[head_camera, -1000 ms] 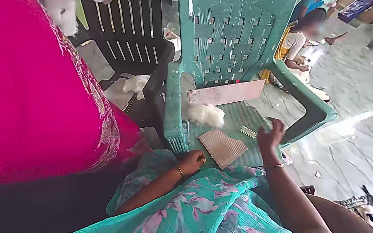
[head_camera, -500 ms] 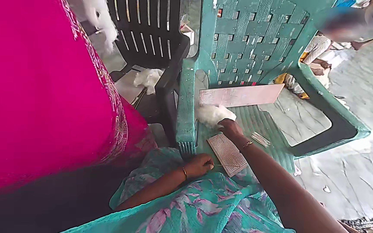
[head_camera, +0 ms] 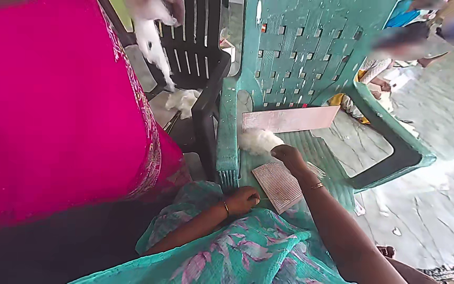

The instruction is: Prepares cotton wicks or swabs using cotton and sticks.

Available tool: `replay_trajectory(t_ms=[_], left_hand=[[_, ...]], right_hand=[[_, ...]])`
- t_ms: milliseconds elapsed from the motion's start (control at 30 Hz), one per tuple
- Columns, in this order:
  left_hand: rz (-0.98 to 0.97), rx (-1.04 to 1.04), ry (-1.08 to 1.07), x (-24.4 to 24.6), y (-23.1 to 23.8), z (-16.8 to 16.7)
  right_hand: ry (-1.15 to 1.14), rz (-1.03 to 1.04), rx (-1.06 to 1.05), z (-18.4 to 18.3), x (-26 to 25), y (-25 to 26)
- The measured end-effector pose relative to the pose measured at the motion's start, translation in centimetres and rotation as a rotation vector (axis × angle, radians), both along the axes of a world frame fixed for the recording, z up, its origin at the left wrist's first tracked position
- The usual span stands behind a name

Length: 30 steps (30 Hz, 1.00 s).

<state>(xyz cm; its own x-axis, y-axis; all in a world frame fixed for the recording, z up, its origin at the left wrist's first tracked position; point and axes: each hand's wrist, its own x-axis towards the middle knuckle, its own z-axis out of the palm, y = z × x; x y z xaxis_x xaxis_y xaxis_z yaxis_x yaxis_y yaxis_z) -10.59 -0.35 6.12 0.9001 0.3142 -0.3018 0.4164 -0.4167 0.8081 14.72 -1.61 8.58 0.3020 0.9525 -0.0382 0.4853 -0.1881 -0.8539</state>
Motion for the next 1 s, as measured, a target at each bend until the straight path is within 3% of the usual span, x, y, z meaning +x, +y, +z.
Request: replay_trajectory(t_ms=[200, 367, 500, 667, 900, 1000], left_hand=[[0.127, -0.022, 0.004, 0.0, -0.9, 0.3], [0.363, -0.179, -0.188, 0.5, -2.1, 0.5], [0.61, -0.32, -0.419, 2.2, -3.4, 2.1], [0.608, -0.42, -0.437, 4.2, -3.4, 4.2], [0.647, -0.336, -0.391, 6.0, -3.6, 3.9], [0.645, -0.332, -0.368, 6.4, -3.3, 3.6]], right_hand=[[0.658, -0.245, 0.201, 1.2, 0.1, -4.6], [0.931, -0.283, 0.287, 1.7, -0.9, -7.9], [0.97, -0.112, 0.31, 0.1, -2.1, -9.6], [0.82, 0.067, 0.307, -1.7, -3.9, -10.4], [0.845, -0.118, 0.276, -2.1, -3.7, -10.7], [0.831, -0.096, 0.254, -2.1, -2.9, -10.8]])
